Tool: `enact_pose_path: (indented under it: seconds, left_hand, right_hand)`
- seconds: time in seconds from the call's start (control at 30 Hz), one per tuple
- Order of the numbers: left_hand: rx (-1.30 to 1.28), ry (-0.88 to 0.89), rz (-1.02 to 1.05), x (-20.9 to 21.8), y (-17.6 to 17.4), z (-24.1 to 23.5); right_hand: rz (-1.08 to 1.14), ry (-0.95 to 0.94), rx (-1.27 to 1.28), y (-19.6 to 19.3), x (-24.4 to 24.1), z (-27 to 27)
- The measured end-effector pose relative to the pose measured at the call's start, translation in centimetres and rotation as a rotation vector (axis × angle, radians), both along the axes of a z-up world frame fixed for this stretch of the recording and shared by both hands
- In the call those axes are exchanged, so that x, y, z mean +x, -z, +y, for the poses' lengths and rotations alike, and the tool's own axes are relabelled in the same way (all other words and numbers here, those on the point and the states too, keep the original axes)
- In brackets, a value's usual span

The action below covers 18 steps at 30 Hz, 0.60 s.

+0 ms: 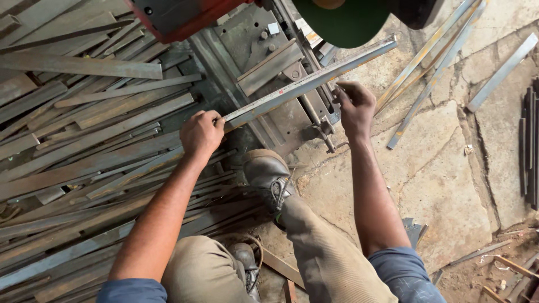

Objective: The person measures metal rods with a tape measure and cuts them into smaller pieces using a chop saw, handling the rods and the saw by hand.

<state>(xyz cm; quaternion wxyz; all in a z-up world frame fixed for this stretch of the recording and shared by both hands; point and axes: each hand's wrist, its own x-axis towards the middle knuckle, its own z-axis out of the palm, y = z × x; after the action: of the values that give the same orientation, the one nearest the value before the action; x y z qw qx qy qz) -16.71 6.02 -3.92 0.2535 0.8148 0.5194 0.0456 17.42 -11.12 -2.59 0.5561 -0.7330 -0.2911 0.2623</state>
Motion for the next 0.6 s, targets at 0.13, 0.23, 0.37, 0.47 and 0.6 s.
enact_pose_path:
  seconds: [0.13,0.23,0.37,0.47,0.6]
  left_hand:
    - [-0.114,-0.012,0.042,0.2,-0.5,0.1]
    - [-0.119,-0.001,0.073,0.2,-0.7,0.0]
    - [-0.058,0.014,0.054,0.4,-0.5,-0.1]
    - [-0.04,0.012,0.046,0.4,-0.4,-0.2]
    - [-0.047,0.015,0.076,0.5,-0.3,-0.2]
  right_hand:
    - [-0.335,-0.034,-0.227,2.4,2.2,1.4]
    - [-0.426,-0.031,-0.21,3.7,3.9,1.9]
    - [-0.648,-0.097,-0.244,4.0,5.0,2.0]
    - [-0.592,-0.195,-0.292,3.7,5.1,2.6]
    - [-0.823,-0.237,-0.294,3.1,4.3,2.9]
